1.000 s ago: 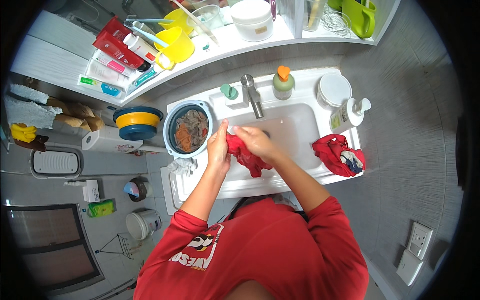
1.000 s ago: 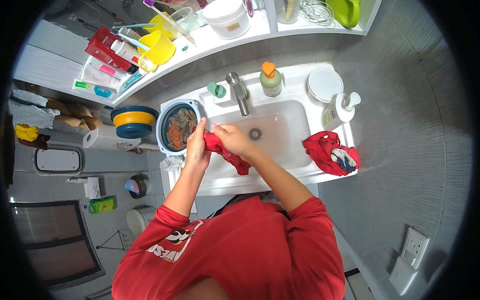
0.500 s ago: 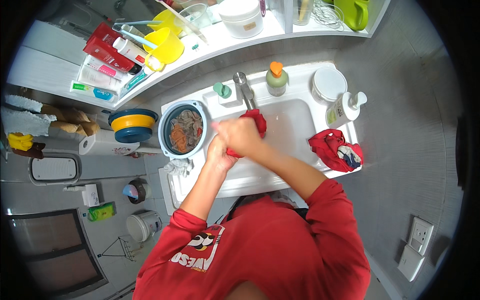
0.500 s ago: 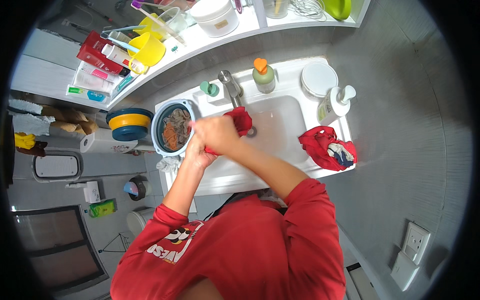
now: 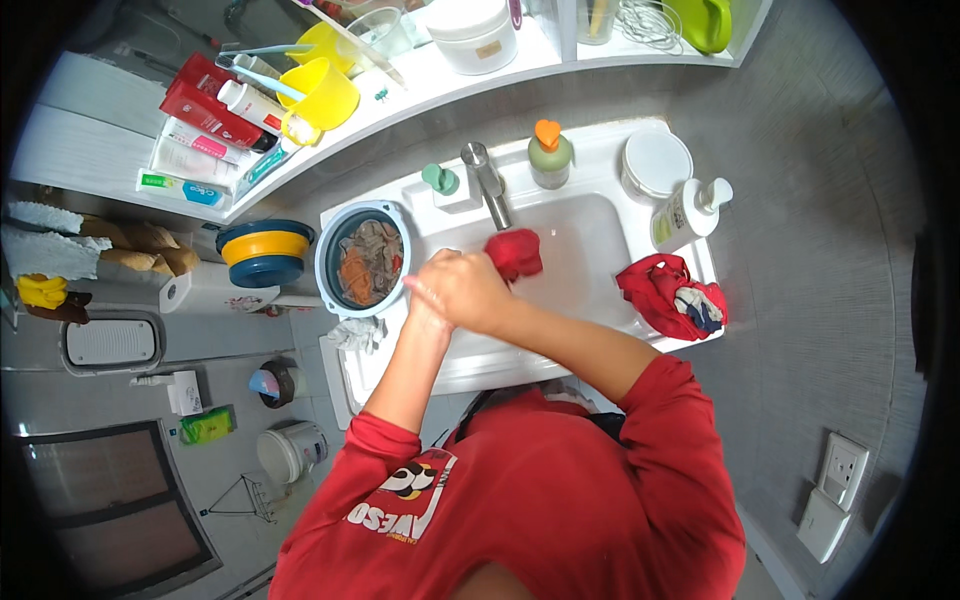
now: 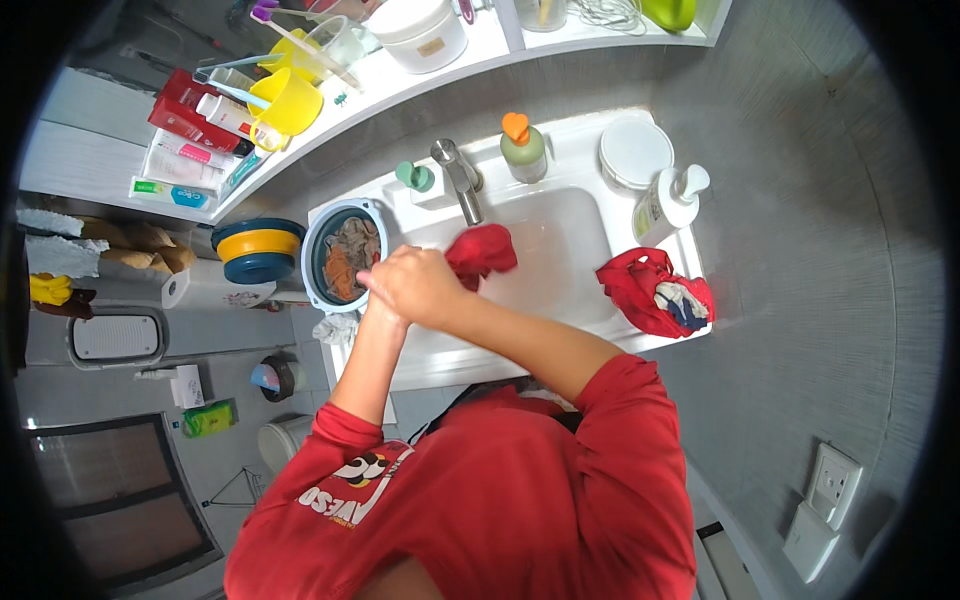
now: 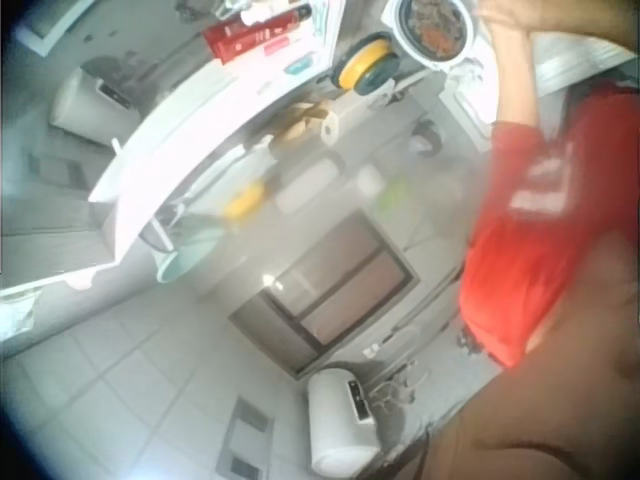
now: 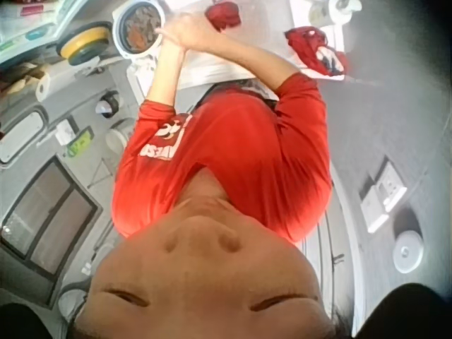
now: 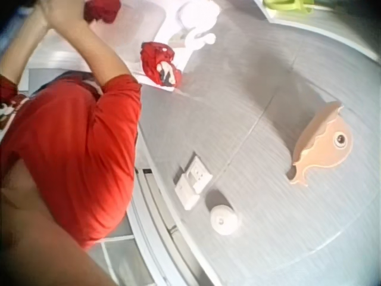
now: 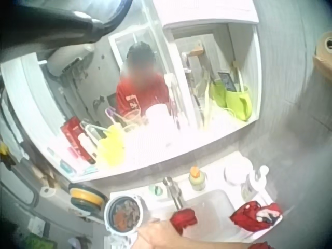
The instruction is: The person hand-washes a red cloth and a grey sock in a bathroom sink. They scrub and rinse each item under running water, then wring them out. The person also briefly handles a white plastic container, rinsing it before returning to the sock.
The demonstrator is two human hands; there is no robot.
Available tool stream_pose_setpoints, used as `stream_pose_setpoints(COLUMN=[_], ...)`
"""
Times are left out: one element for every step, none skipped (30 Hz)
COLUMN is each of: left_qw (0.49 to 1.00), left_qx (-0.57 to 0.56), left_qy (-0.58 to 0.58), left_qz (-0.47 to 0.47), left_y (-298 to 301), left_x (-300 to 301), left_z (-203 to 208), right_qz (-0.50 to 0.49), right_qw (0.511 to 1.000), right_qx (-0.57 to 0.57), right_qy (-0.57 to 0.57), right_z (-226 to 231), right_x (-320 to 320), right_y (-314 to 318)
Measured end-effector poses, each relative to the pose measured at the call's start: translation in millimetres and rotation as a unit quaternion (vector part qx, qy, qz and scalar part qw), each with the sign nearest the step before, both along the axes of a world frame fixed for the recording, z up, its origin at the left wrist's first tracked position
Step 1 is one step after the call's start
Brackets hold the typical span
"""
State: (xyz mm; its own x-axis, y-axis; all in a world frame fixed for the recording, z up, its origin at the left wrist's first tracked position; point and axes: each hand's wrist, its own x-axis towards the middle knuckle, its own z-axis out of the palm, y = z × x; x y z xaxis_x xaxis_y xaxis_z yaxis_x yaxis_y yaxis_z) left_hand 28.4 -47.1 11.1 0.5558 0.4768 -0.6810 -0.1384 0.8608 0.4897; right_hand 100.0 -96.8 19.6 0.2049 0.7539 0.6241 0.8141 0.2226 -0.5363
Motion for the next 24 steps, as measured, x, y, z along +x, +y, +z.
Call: stream_pose_setpoints(left_qw=[1.0,0.999,0.999,0.999,0.999,0.987,0.956,0.906,0.979,0.99,0.997,1.0,0.998,0.996,0.991,0.981,0.974,0.967,0.959,0.95,0.958,0.965,0.984,0.991], left_qx=[0.0,0.0,0.008,0.016,0.024,0.045,0.063,0.078,-0.03,-0.017,-0.006,0.008,0.033,0.084,0.13,0.178,0.217,0.245,0.274,0.302,0.277,0.253,0.178,0.1], left_qy=[0.005,0.009,0.008,0.007,0.006,-0.129,-0.261,-0.387,-0.2,-0.138,-0.074,-0.012,-0.041,-0.005,0.033,0.073,0.055,0.05,0.045,0.04,0.052,0.065,-0.012,-0.088], left_qz=[-0.022,-0.043,-0.041,-0.039,-0.037,-0.08,-0.118,-0.152,-0.038,-0.035,-0.031,-0.027,-0.029,-0.006,0.017,0.04,0.046,0.052,0.058,0.064,0.051,0.037,0.012,-0.013], left_y=[-1.2,-1.0,0.0,1.3,3.3,15.0,31.5,36.5,16.7,9.1,2.8,2.0,5.4,5.7,-1.5,-5.3,-2.6,-0.3,1.8,3.8,6.2,7.9,13.8,18.1], left_x=[5.9,10.2,11.6,12.9,13.2,7.6,-3.9,-12.8,-4.9,0.3,4.7,7.9,1.6,3.1,8.0,9.9,6.8,5.6,4.7,3.6,2.8,1.4,-3.9,-9.5], left_z=[11.9,16.6,16.2,12.5,7.2,-8.6,-32.0,-46.1,-13.7,7.2,23.4,31.0,29.0,34.7,57.0,69.9,61.9,58.0,55.1,51.4,46.8,39.6,20.7,5.8], right_qz=[-0.02,-0.041,-0.086,-0.087,-0.074,-0.057,-0.025,0.009,-0.02,-0.027,-0.033,-0.038,0.012,0.035,0.056,0.076,0.101,0.103,0.105,0.106,0.074,0.039,0.003,-0.033], right_qw=[1.0,0.999,0.992,0.99,0.995,0.998,1.0,1.0,0.999,0.992,0.975,0.95,0.926,0.887,0.837,0.778,0.776,0.79,0.804,0.817,0.902,0.961,0.983,0.989], right_qx=[-0.011,-0.022,-0.089,-0.106,-0.063,-0.019,-0.003,0.008,-0.008,-0.038,-0.07,-0.099,-0.122,-0.111,-0.105,-0.095,-0.076,-0.074,-0.071,-0.068,-0.027,0.016,0.075,0.132], right_qy=[0.003,0.006,-0.004,0.033,0.014,-0.005,0.001,0.01,0.03,0.119,0.209,0.294,0.356,0.446,0.534,0.617,0.618,0.6,0.581,0.563,0.424,0.274,0.17,0.064], right_z=[-5.7,-12.5,-15.1,-17.7,-20.1,-16.6,-1.8,9.2,2.1,-2.4,-7.1,-8.5,-9.7,-9.8,7.2,16.8,9.4,10.9,14.0,16.5,19.0,21.1,22.2,21.2], right_x=[8.0,18.2,32.7,38.6,33.5,24.4,11.1,0.7,7.8,19.1,32.8,43.0,45.1,45.9,42.6,39.8,37.3,34.6,30.8,25.7,14.9,4.6,0.7,-1.7], right_y=[4.8,10.4,17.3,18.5,17.2,15.1,10.3,4.5,3.2,8.3,11.9,13.0,10.5,6.7,-3.3,-9.7,-9.9,-9.6,-9.8,-10.1,-12.2,-13.1,-8.5,-5.0])
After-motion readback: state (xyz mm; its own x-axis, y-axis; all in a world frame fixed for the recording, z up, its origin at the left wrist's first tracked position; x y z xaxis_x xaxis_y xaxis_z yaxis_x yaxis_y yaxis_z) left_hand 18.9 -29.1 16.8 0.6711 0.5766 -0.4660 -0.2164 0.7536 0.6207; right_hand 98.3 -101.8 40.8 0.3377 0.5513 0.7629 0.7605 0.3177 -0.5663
